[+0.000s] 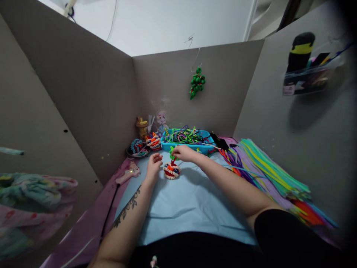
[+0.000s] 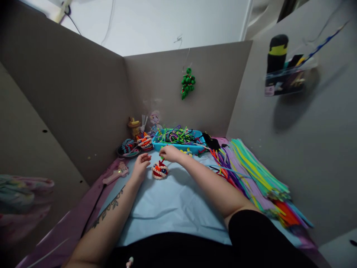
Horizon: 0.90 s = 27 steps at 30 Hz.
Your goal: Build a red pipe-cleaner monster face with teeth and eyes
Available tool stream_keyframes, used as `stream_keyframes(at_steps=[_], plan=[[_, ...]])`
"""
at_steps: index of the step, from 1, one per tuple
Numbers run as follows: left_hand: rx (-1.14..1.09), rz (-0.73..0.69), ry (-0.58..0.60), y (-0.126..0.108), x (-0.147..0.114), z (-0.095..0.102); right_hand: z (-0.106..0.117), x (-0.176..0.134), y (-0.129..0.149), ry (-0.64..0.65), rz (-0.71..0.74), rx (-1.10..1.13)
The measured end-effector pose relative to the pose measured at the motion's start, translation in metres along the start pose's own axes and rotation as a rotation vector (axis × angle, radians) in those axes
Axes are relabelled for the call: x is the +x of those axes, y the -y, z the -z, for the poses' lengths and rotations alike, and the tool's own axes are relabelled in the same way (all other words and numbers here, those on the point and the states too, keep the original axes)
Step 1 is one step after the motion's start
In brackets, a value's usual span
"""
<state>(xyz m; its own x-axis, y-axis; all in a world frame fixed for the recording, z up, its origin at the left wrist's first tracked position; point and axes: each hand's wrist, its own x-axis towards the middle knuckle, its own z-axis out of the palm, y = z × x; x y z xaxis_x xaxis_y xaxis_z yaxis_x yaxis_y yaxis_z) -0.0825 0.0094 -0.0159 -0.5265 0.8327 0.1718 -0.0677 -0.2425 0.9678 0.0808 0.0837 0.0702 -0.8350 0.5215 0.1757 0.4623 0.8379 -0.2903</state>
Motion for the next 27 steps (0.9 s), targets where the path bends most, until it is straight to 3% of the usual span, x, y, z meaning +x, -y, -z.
stream_keyframes(at_steps=[8,13,19,27], plan=[[0.077,0.017,0.003,0.004,0.000,0.001,-0.035,-0.001,-0.003,-0.030,-0.019,0.094],[0.265,-0.150,0.128,-0.003,-0.008,-0.002,-0.034,-0.001,-0.009,0.022,0.001,0.284],[0.462,-0.310,0.207,-0.008,-0.022,-0.009,-0.032,-0.005,-0.008,-0.038,0.001,0.254],[0.447,-0.206,0.254,-0.001,-0.025,-0.011,-0.031,0.004,-0.008,0.036,-0.047,0.195]])
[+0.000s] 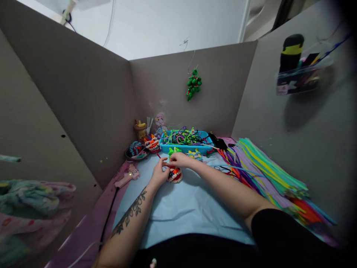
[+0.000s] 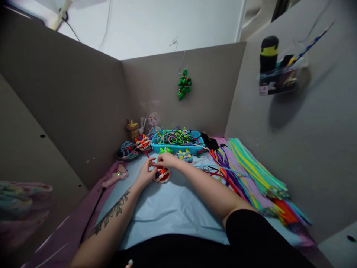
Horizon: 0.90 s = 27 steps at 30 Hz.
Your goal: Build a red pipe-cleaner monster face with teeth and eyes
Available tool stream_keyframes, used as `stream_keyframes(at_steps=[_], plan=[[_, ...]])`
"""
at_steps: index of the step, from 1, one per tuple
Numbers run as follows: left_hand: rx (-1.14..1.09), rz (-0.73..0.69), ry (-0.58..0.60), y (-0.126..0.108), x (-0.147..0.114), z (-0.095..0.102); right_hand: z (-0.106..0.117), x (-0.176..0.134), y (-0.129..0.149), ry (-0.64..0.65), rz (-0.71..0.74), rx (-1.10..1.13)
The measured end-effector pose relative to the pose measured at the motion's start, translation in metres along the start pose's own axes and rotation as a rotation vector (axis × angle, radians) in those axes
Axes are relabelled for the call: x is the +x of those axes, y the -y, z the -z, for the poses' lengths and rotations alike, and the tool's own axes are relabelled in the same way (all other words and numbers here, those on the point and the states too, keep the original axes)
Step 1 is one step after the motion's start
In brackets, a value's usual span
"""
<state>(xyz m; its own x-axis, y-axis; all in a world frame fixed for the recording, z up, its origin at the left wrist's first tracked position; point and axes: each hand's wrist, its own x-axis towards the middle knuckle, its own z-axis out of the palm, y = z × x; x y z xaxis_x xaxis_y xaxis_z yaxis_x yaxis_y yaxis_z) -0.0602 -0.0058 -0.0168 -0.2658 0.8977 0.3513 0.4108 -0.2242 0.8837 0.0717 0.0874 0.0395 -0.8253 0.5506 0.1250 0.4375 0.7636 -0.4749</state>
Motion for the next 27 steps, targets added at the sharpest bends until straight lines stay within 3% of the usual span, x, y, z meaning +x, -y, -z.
stream_keyframes(at_steps=[8,12,17,24,27], plan=[[-0.042,0.020,0.015,0.005,0.002,-0.002,-0.007,0.004,-0.010,0.086,-0.211,0.359],[-0.040,0.017,0.011,-0.001,0.001,-0.001,0.001,0.000,-0.012,0.075,-0.170,0.429],[-0.091,0.035,-0.028,-0.004,0.001,-0.001,0.018,-0.010,-0.014,-0.090,-0.058,0.566],[-0.049,-0.005,-0.058,-0.006,0.000,-0.004,0.013,-0.014,-0.001,-0.078,0.114,0.076],[0.028,-0.019,-0.088,-0.007,0.001,-0.006,0.008,-0.012,0.002,-0.073,0.141,-0.005]])
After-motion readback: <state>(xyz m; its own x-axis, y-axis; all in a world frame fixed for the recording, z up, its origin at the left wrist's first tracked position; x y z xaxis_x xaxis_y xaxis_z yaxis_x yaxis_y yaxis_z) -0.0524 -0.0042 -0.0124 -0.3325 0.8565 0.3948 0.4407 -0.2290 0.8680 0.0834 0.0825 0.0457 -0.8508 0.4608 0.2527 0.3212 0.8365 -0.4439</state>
